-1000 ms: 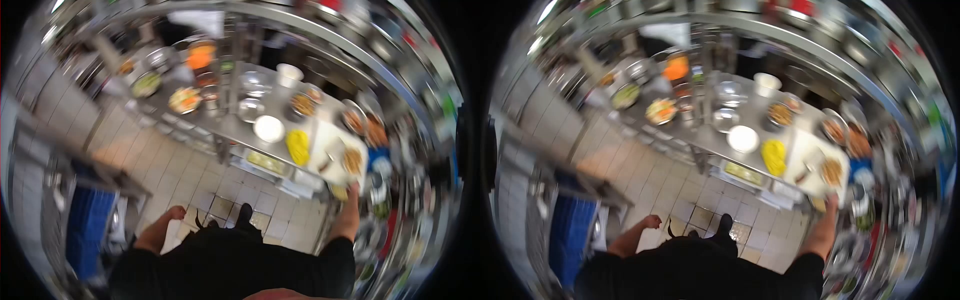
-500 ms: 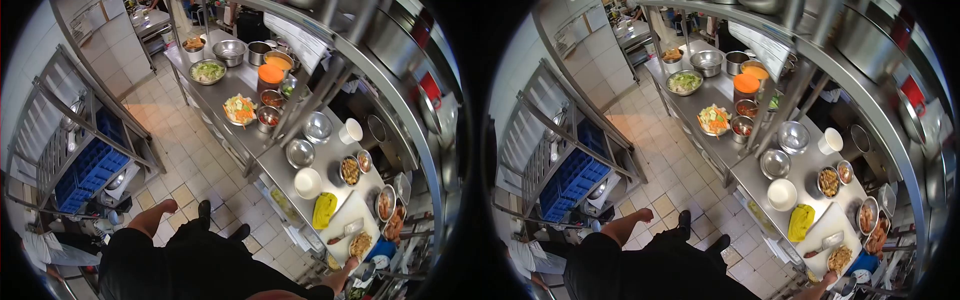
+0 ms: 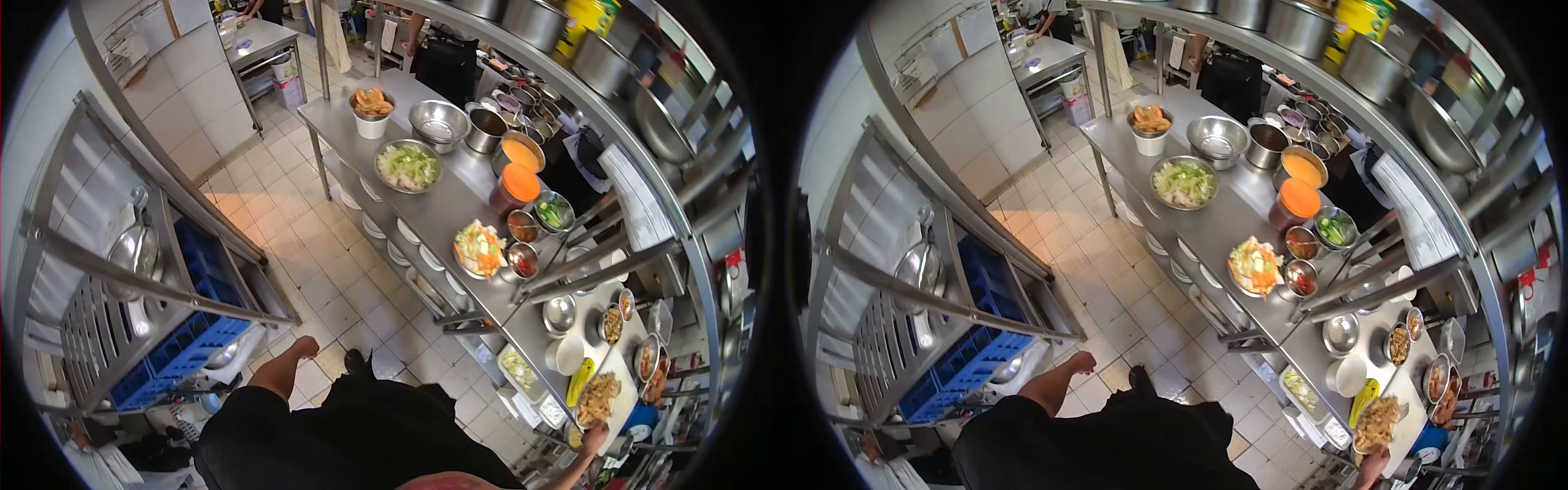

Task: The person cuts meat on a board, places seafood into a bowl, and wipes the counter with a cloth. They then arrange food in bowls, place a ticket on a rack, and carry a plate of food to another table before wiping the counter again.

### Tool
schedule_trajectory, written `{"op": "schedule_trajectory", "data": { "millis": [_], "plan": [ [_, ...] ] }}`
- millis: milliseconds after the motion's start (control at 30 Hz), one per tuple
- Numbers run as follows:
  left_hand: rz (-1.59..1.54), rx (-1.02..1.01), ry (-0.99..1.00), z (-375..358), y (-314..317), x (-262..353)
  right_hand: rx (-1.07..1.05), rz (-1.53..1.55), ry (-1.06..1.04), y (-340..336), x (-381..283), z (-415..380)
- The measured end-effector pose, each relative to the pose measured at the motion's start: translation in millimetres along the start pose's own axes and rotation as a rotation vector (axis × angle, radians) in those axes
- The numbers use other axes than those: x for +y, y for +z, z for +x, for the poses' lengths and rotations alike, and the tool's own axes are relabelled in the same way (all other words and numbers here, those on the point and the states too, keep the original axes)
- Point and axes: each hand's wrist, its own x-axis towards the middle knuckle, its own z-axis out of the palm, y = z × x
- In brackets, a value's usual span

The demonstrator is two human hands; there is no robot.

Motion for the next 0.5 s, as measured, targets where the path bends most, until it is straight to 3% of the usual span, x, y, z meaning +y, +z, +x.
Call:
{"op": "schedule_trajectory", "data": {
  "millis": [33,67,133,167,233,267,300,400,433,467,500],
  "plan": [
    [0.172,-0.031,0.084,0.6,-16.9,-16.9,-0.013,0.117,-0.126,37.2,-14.0,-7.0],
    [0.240,0.023,0.101,2.2,-35.5,-32.1,0.051,0.182,-0.115,85.1,-60.1,-34.5],
    [0.372,0.129,0.131,8.1,-72.1,-62.4,0.019,0.033,-0.177,170.8,-179.7,-101.7],
    [0.317,0.184,0.147,11.5,-91.4,-78.0,-0.100,0.134,-0.186,209.2,-217.7,-117.3],
    [0.436,0.258,0.204,40.2,-122.2,-116.8,-0.174,-0.099,-0.230,270.1,-233.0,-104.2],
    [0.496,0.294,0.232,54.1,-139.1,-135.3,-0.155,-0.080,-0.450,312.8,-257.5,-110.9],
    [0.439,0.262,0.175,59.1,-164.8,-145.4,-0.286,-0.084,-0.331,349.1,-302.1,-125.3],
    [-0.127,0.445,0.164,72.5,-213.7,-196.6,-0.402,-0.002,-0.597,474.1,-400.6,-146.9],
    [-0.257,0.541,0.103,58.7,-231.0,-206.9,-0.455,-0.131,-0.565,507.1,-444.7,-160.4],
    [-0.436,0.566,-0.003,50.0,-243.7,-216.0,-0.477,-0.316,-0.692,546.5,-454.1,-146.2],
    [-0.622,0.609,-0.104,40.9,-256.3,-224.9,-0.535,-0.263,-0.622,583.0,-505.7,-168.2]
  ]
}}
